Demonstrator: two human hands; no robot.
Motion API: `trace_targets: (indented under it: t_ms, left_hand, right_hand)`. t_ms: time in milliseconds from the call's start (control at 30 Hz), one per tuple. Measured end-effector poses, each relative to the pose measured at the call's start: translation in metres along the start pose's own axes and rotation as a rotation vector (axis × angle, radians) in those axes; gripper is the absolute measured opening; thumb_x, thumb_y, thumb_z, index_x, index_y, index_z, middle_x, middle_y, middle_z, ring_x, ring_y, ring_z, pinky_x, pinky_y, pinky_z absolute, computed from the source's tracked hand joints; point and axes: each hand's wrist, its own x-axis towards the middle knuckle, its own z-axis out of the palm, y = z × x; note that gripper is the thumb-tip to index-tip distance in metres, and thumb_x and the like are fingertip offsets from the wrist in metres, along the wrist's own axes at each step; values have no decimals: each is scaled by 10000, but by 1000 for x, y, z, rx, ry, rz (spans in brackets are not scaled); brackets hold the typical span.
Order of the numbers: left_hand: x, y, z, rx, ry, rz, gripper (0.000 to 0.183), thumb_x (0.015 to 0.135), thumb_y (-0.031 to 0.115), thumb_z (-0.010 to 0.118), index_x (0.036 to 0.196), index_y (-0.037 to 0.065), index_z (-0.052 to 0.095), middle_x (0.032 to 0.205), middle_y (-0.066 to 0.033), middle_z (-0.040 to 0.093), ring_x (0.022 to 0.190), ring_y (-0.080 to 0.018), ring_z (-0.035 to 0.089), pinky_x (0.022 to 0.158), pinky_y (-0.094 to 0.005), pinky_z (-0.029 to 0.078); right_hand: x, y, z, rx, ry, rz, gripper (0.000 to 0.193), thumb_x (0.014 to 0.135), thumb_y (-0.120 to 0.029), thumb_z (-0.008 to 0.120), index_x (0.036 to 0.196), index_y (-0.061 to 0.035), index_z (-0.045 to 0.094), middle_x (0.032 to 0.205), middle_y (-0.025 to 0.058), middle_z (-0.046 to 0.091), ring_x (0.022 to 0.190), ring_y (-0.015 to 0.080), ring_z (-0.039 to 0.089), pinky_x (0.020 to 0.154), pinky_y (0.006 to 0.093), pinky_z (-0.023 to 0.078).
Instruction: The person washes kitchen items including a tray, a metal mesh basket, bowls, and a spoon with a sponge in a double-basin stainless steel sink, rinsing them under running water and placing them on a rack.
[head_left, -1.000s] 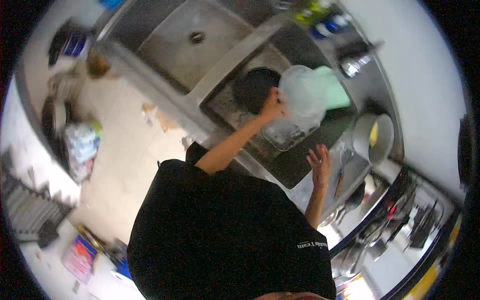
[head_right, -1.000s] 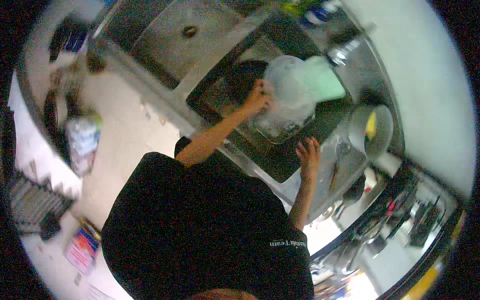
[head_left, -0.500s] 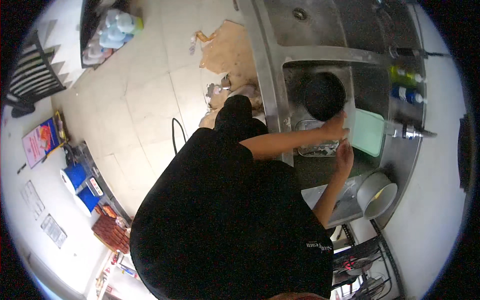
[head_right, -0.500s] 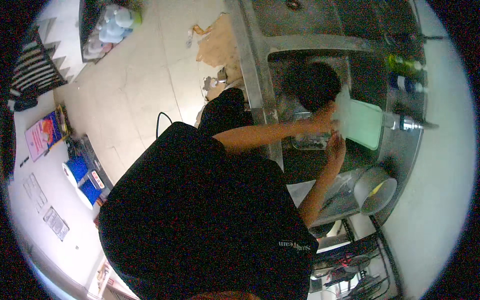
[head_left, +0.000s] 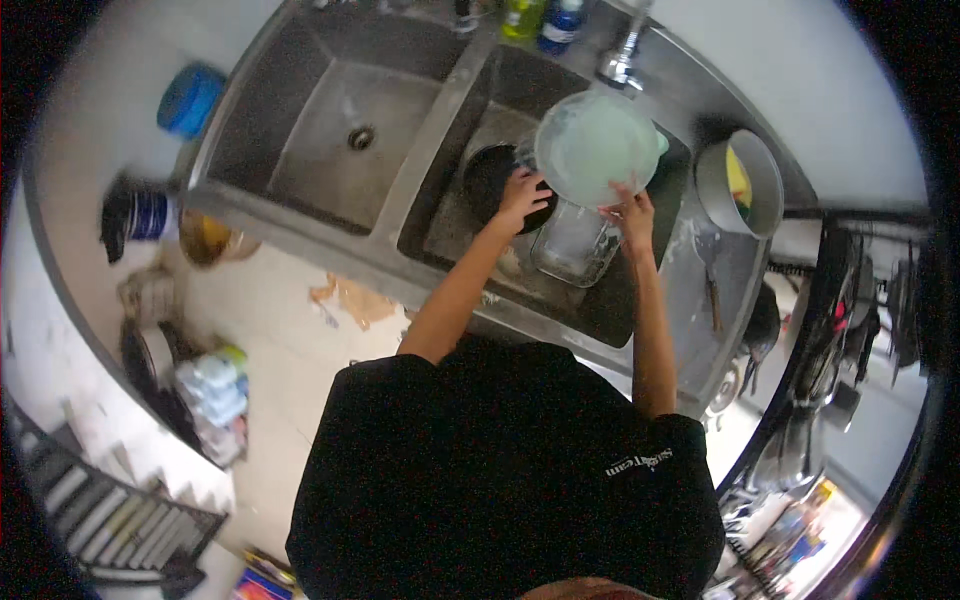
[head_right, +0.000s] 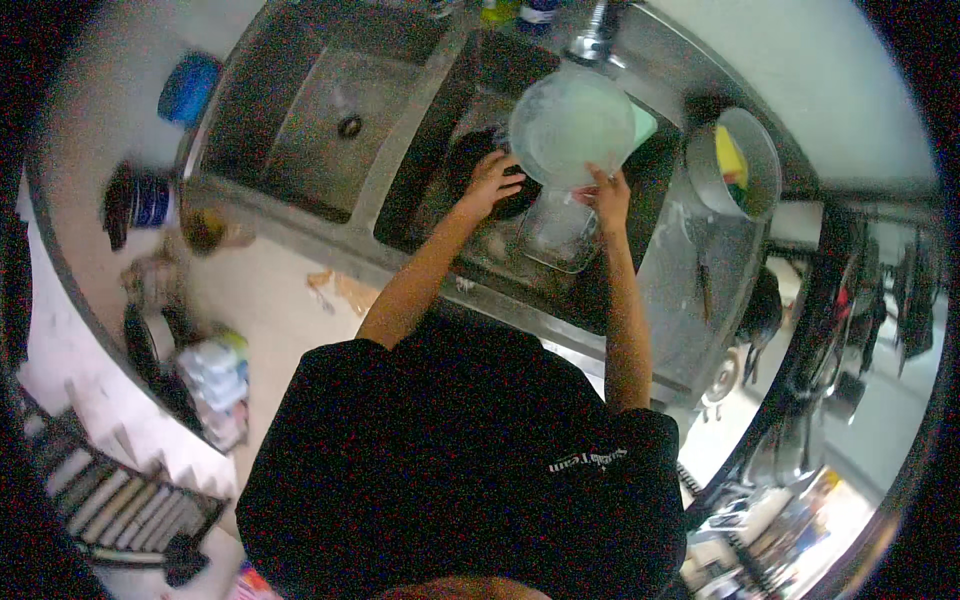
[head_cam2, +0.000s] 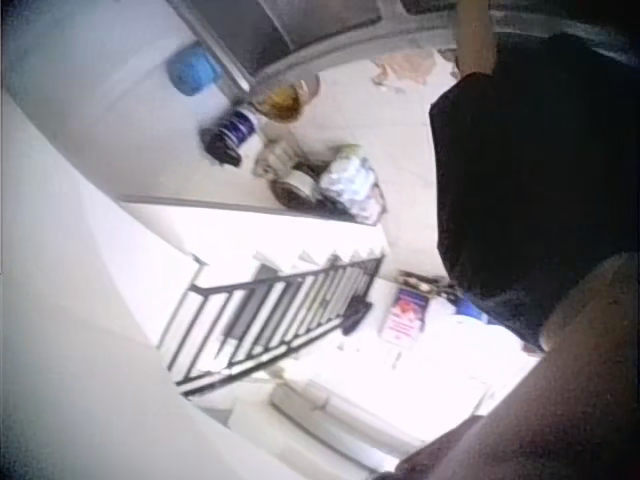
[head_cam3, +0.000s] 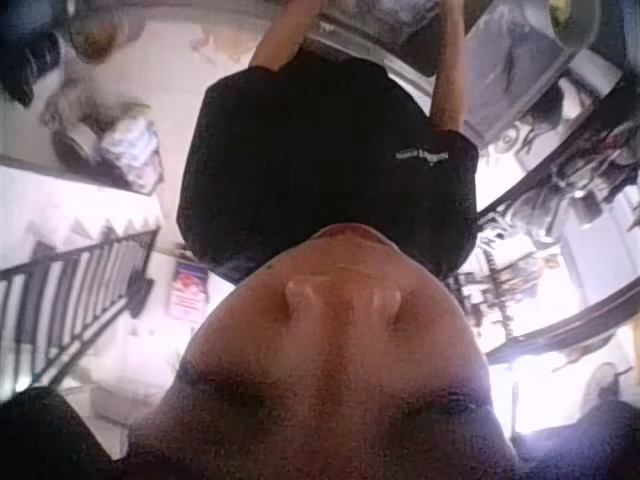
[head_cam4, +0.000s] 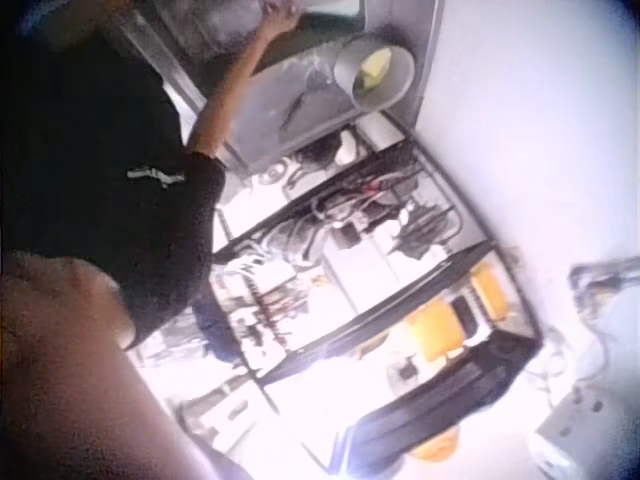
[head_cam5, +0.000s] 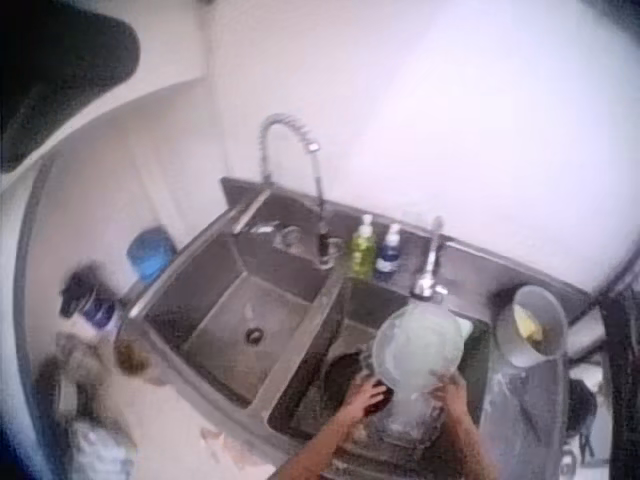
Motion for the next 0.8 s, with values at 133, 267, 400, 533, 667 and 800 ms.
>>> trace_targets:
  t_ms: [133,267,400,533,667,800]
  left_hand:
    - [14,9,-17,-7,32,114,453,740,168,578,1122,107,343,1091,-96,458,882,-249,536,701,-391,478]
    - [8,30,-10,81,-61,273,440,727,94,573,1095,123,335,1035,-85,469,906,-253,515,667,-428,501]
    - [-2,58,-9,223,-18,390,530,669,-25,582,1096,106,296,1098,-120,427,908,-291,507,643,-416,524]
    - [-1,72,-17,394,57,433,495,686,-32,539,1089,64,268,1074,-189,424,822,-281,544,573,-362,541]
    - [19,73,-19,209,86,167,492,694,-5,520,1084,22,221,1019,-244,440,726,-284,578,544,-326,543]
    - [32,81,-18,190,88,60,482,725,77,542,1098,6,246,1006,-217,453,665,-305,590,538,-330,540]
  right_hand:
    - [0,7,6,199,-132,86,481,824,-307,474,1230,-95,326,1059,84,532,781,161,564,676,297,473]
    - [11,28,9,263,-196,219,441,845,-310,428,1245,-156,324,1066,63,529,758,127,534,690,269,444]
    - [40,64,24,277,-161,330,468,826,-361,434,1223,-129,347,1140,92,470,877,207,529,710,350,458]
    - [56,54,64,-36,57,143,524,795,-408,467,1200,-91,367,1196,138,402,1025,285,434,872,420,337]
    - [73,72,63,-678,-47,-236,556,751,-436,517,1167,-84,407,1226,168,355,1148,346,278,970,439,184]
    - [27,11,49,-1052,-223,-502,440,762,-407,516,1072,-95,502,1162,136,430,1106,309,345,968,383,194]
